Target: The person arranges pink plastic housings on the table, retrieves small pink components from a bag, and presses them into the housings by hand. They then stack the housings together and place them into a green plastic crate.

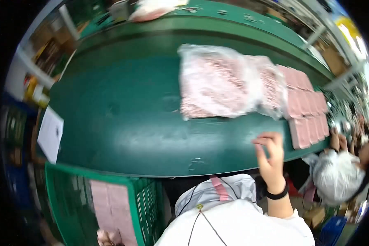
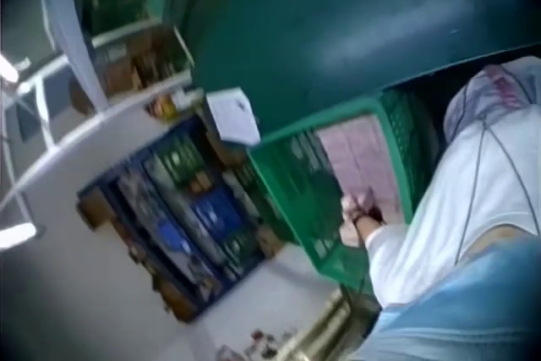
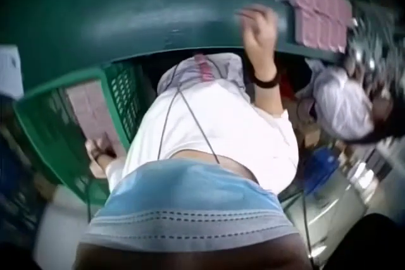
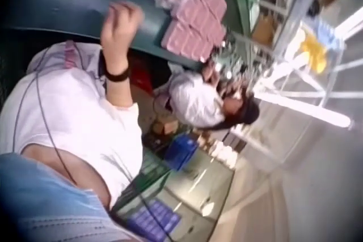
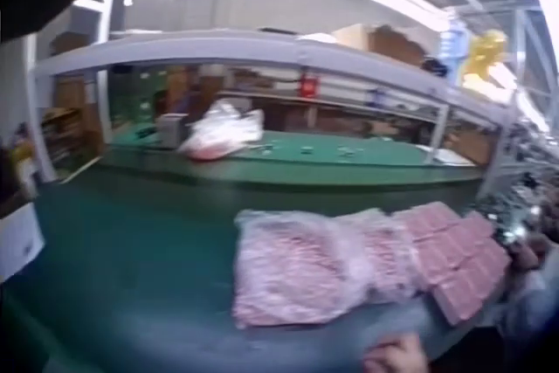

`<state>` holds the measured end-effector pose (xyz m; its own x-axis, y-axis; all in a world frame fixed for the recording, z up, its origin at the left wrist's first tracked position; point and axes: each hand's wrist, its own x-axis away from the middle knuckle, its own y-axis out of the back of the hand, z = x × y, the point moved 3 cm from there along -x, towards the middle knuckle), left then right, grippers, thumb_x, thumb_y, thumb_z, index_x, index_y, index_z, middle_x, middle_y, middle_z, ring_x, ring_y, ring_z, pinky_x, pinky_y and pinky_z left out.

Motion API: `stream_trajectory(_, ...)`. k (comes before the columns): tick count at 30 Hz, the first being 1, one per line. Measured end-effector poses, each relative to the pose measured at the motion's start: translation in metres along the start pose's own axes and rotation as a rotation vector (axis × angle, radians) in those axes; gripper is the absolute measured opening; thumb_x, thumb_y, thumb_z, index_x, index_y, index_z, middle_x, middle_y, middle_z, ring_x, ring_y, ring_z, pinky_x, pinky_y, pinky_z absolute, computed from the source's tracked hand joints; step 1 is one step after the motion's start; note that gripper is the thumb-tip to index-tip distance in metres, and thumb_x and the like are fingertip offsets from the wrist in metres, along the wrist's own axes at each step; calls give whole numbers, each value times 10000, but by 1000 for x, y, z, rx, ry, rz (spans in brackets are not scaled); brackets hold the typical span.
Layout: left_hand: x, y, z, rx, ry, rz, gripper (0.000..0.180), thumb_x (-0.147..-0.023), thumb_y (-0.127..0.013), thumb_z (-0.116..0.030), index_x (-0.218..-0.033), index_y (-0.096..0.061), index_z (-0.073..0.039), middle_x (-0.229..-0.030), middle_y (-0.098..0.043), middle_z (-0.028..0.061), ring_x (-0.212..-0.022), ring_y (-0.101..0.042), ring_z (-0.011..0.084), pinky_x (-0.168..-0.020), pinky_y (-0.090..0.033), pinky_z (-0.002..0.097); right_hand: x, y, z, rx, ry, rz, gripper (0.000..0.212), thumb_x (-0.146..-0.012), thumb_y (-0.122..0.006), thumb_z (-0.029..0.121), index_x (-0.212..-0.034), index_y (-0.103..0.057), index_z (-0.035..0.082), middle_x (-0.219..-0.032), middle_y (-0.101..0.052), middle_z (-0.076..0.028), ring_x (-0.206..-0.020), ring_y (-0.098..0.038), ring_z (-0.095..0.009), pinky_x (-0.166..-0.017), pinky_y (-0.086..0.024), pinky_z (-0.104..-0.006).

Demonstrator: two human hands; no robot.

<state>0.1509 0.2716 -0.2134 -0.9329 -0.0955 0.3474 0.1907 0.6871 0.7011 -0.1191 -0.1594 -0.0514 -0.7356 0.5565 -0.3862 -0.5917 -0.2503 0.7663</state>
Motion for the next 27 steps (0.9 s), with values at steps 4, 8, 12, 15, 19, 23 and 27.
stream_trajectory(4,-125,-79,72,-51,-545,268,856,-691,-699,-432,-1343,-298,-50,-1231,-485,146,-1105,-473,292,-902,-416,418,21,45,-16,-47,52,-168,141,-709,-599,6,-841,-593,54,-884,-534,-85,-827,-494,-263,-727,-405,-342)
stream_trajectory(8,-136,-53,149,-42,-739,305,789,-716,-666,-422,-1337,-329,-71,-1230,-488,152,-1101,-475,306,-889,-422,422,23,41,-15,-83,100,-120,124,-728,-605,30,-847,-592,65,-859,-532,-62,-792,-498,-248,-703,-405,-338)
stream_trajectory(12,-72,56,237,-54,-849,220,724,-742,-633,-411,-1332,-360,-92,-1229,-490,159,-1097,-478,320,-876,-427,427,28,36,-21,-106,136,-83,109,-741,-606,47,-846,-591,69,-838,-532,-48,-771,-502,-237,-684,-404,-336)
stream_trajectory(15,42,146,272,-63,-912,144,677,-761,-608,-403,-1328,-383,-108,-1228,-492,163,-1093,-479,330,-866,-431,430,27,31,-24,-140,160,-75,89,-746,-605,67,-832,-579,72,-819,-520,-44,-765,-499,-230,-669,-399,-334)
stream_trajectory(19,54,177,183,153,-657,44,695,-759,-618,-398,-1329,-369,-88,-1250,-466,174,-1085,-485,332,-856,-437,431,26,35,-30,-191,197,-60,76,-750,-605,85,-815,-568,74,-805,-508,-43,-763,-496,-225,-656,-393,-332)
stream_trajectory(23,68,224,49,392,-353,-93,720,-755,-630,-391,-1332,-351,-60,-1278,-431,188,-1073,-493,334,-842,-444,431,32,38,-48,-240,175,-41,118,-750,-612,70,-866,-588,66,-831,-533,-42,-763,-508,-229,-668,-400,-334)
stream_trajectory(27,90,220,-51,628,-148,76,739,-761,-608,-402,-1348,-306,-69,-1320,-377,180,-1108,-462,329,-871,-416,448,39,38,-58,-346,189,22,264,-756,-630,126,-1000,-553,60,-889,-533,-66,-800,-515,-247,-696,-402,-343)
